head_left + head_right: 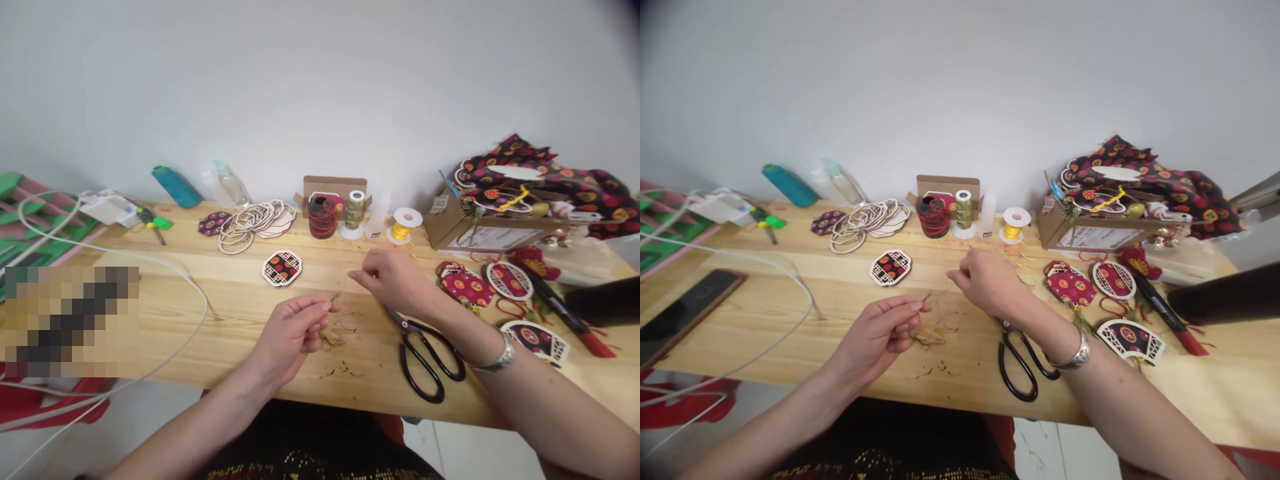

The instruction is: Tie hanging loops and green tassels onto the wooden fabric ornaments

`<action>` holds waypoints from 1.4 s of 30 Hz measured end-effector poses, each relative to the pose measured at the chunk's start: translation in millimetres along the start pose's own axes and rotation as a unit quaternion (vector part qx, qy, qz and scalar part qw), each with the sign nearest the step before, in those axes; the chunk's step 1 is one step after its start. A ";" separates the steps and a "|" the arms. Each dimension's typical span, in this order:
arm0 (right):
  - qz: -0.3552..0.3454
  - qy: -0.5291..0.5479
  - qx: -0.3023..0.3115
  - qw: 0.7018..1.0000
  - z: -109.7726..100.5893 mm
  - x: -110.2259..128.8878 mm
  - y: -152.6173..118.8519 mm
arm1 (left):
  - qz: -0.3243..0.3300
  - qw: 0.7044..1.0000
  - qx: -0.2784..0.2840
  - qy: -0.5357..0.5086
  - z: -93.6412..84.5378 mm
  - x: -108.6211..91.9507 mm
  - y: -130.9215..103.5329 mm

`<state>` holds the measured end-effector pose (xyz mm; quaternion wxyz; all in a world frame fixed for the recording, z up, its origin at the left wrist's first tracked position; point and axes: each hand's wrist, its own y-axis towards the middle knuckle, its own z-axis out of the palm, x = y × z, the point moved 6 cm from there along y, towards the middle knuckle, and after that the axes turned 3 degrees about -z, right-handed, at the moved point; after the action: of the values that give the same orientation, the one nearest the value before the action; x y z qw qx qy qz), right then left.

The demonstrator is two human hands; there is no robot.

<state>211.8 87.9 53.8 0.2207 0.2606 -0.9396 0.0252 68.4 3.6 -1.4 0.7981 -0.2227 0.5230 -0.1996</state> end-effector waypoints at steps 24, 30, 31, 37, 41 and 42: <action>0.029 0.466 -0.040 0.884 59.4 58.8 -60.8 | -0.034 0.996 0.080 0.030 -33.4 7.2 -21.4; 0.122 0.606 -0.033 0.785 75.2 58.4 -61.0 | -0.026 0.993 0.105 0.047 -33.5 10.0 -24.9; 0.128 0.608 -0.041 0.782 75.9 58.0 -60.4 | -0.026 0.992 0.111 0.053 -32.4 10.3 -25.2; 0.126 0.534 -0.089 0.831 70.9 56.7 -57.2 | -0.021 0.989 0.120 0.084 -30.1 11.6 -22.7; 0.090 0.459 -0.110 0.877 66.0 57.4 -57.4 | -0.040 0.986 0.130 0.095 -29.2 16.9 -20.2; 0.082 0.449 -0.111 0.883 65.5 57.4 -57.9 | -0.045 0.986 0.131 0.096 -28.9 18.3 -19.9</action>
<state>170.5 -0.2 15.4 0.6439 0.1166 -0.7543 0.0531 46.8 -27.0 -14.0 0.7568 -0.1196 0.5558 -0.3226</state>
